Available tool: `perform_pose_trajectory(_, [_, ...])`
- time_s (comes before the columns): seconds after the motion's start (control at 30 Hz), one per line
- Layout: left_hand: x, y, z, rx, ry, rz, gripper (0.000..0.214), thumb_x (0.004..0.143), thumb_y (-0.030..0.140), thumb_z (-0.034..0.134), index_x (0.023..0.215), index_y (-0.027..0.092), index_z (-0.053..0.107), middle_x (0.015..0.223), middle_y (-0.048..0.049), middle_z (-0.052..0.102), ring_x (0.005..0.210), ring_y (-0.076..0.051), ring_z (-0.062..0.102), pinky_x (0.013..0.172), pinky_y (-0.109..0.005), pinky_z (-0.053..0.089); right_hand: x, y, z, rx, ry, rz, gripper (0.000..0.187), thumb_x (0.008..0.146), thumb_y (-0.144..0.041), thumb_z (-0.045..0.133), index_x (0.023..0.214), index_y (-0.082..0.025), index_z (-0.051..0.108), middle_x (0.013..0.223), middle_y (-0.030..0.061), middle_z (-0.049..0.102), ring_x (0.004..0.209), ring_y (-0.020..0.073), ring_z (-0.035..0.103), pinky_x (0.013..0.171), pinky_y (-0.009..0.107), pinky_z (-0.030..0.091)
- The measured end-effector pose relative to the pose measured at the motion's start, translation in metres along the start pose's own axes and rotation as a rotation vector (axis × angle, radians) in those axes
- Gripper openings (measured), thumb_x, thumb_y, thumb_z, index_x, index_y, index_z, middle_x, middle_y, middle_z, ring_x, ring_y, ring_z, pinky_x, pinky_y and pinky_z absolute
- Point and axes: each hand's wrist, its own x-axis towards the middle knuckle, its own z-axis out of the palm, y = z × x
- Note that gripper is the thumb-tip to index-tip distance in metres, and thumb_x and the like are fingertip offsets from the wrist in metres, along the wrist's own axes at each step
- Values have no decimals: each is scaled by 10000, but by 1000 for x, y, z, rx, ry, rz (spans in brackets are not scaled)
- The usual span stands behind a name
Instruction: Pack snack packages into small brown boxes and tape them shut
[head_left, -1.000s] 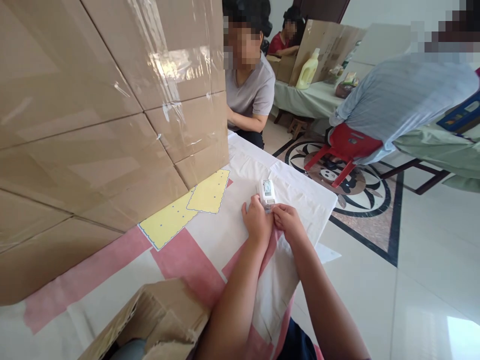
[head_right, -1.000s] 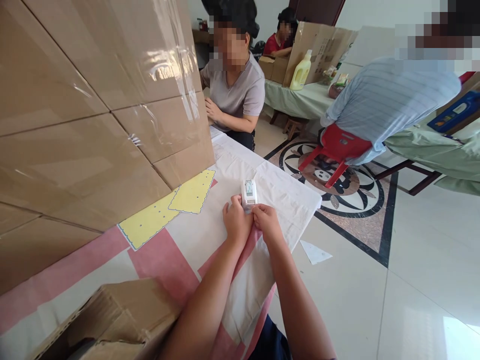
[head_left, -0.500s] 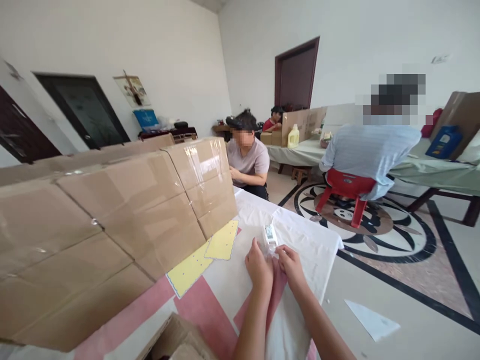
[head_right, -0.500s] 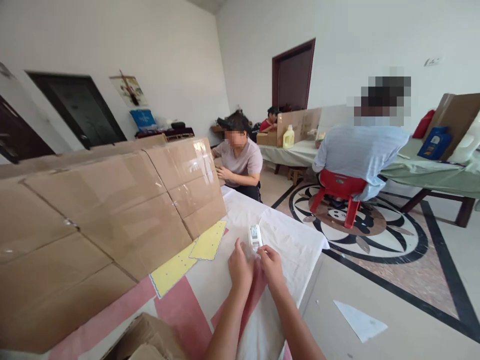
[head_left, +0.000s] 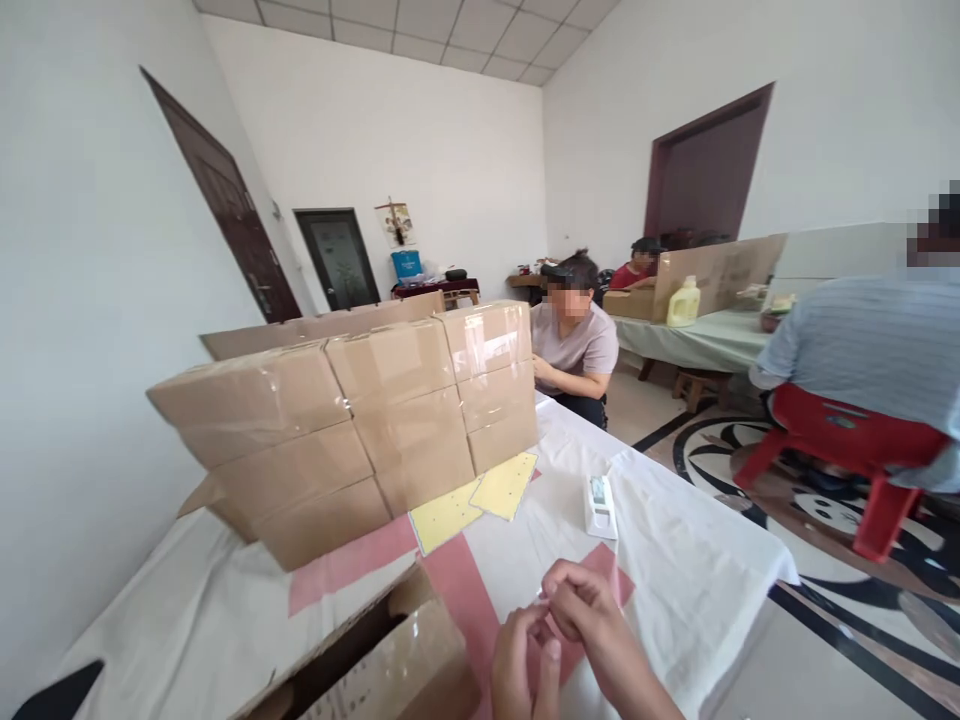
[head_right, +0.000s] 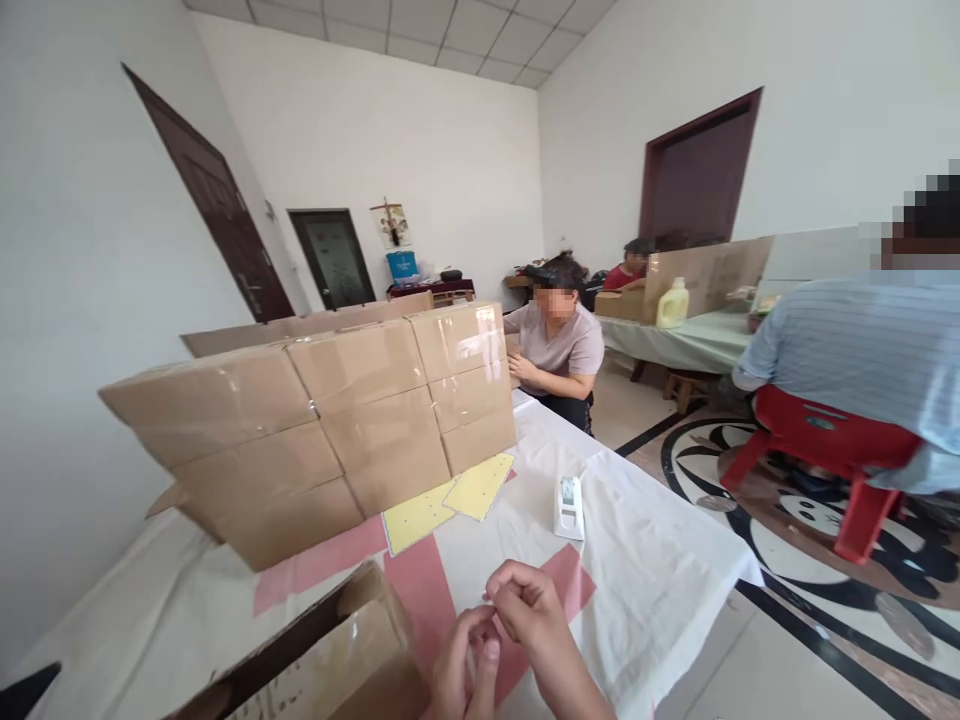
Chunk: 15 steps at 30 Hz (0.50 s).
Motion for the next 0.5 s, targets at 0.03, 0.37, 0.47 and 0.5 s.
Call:
perform_pose_trajectory(0.03, [-4,2,-3,3,69,12,406,902,601,585,980,236,747,818,-49,742,730,-219,678,712,-325,554,-2,0,6,-8,-39,12,449,806,-592,722,667,-187,587,458,-91,306,457,67,195,482,244,175])
perform_pose_trajectory(0.37, [-27,40,-32,-78,465,-72,316,907,477,651,771,201,722,687,-21,669,633,-175,596,598,-264,467,-33,4,67,16,-163,-6,478,771,-574,757,582,-174,576,531,-11,530,477,95,443,489,227,351])
perform_pose_trajectory(0.47, [-33,47,-47,-152,478,-68,295,900,484,657,783,214,680,625,13,564,595,-153,515,581,-255,421,-50,0,77,68,-154,-73,435,802,-539,740,596,-179,610,567,-2,571,498,100,464,519,232,385])
perform_pose_trajectory(0.5, [-34,49,-52,-189,492,-54,284,878,509,678,863,225,685,648,19,562,602,-150,508,583,-252,418,-55,-2,79,82,-164,-81,425,807,-533,739,598,-182,621,569,-1,579,496,100,461,523,234,391])
